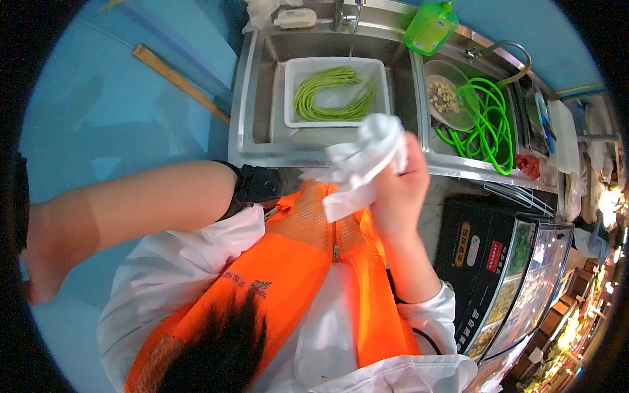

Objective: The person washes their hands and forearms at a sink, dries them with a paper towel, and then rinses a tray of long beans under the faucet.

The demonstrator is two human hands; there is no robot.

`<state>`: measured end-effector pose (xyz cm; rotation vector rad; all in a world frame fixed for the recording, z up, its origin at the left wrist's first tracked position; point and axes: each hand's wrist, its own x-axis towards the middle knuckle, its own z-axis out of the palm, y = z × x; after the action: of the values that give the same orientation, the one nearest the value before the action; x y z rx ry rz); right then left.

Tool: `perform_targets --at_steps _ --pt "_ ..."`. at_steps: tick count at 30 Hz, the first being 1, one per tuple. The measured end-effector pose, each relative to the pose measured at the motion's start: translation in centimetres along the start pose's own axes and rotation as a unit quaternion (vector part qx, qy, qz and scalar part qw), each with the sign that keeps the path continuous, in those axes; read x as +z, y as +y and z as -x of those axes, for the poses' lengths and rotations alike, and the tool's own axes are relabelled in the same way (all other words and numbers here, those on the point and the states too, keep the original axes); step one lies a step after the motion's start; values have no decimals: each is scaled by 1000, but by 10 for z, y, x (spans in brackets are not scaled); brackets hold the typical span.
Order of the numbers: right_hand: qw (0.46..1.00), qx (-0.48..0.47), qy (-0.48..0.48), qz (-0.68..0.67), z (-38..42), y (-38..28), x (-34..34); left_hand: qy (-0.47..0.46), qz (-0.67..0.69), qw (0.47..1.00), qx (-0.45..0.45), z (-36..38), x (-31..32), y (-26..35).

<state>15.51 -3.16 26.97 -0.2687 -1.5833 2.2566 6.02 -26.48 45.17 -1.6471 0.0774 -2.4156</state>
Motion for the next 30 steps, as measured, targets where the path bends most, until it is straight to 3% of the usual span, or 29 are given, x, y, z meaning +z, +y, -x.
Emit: perform_targets --at_steps 1,7,13,17,19,21,24,27,30 --pt "998 0 -4 -69 -4 -7 2 1 2 1000 2 1 -1 -1" --pt "991 19 22 -127 -4 -4 -20 7 20 1000 3 0 -5 -5" --pt "992 46 21 -113 -2 2 -28 11 38 999 3 -1 -8 -10" --pt "999 39 30 -9 -7 12 -33 13 52 999 1 -1 -8 -13" --pt "995 9 -12 98 -7 8 -28 15 59 998 -1 -1 -9 -14" --pt "969 -48 -126 206 -6 -17 8 17 69 997 -3 0 -8 -16" --pt "924 -112 -275 240 -3 -18 32 17 85 996 -15 5 -9 -22" --pt "936 30 -294 190 3 0 39 16 101 995 -20 3 -6 -21" --pt "945 207 -250 -44 4 21 26 19 128 991 -32 2 -6 -22"
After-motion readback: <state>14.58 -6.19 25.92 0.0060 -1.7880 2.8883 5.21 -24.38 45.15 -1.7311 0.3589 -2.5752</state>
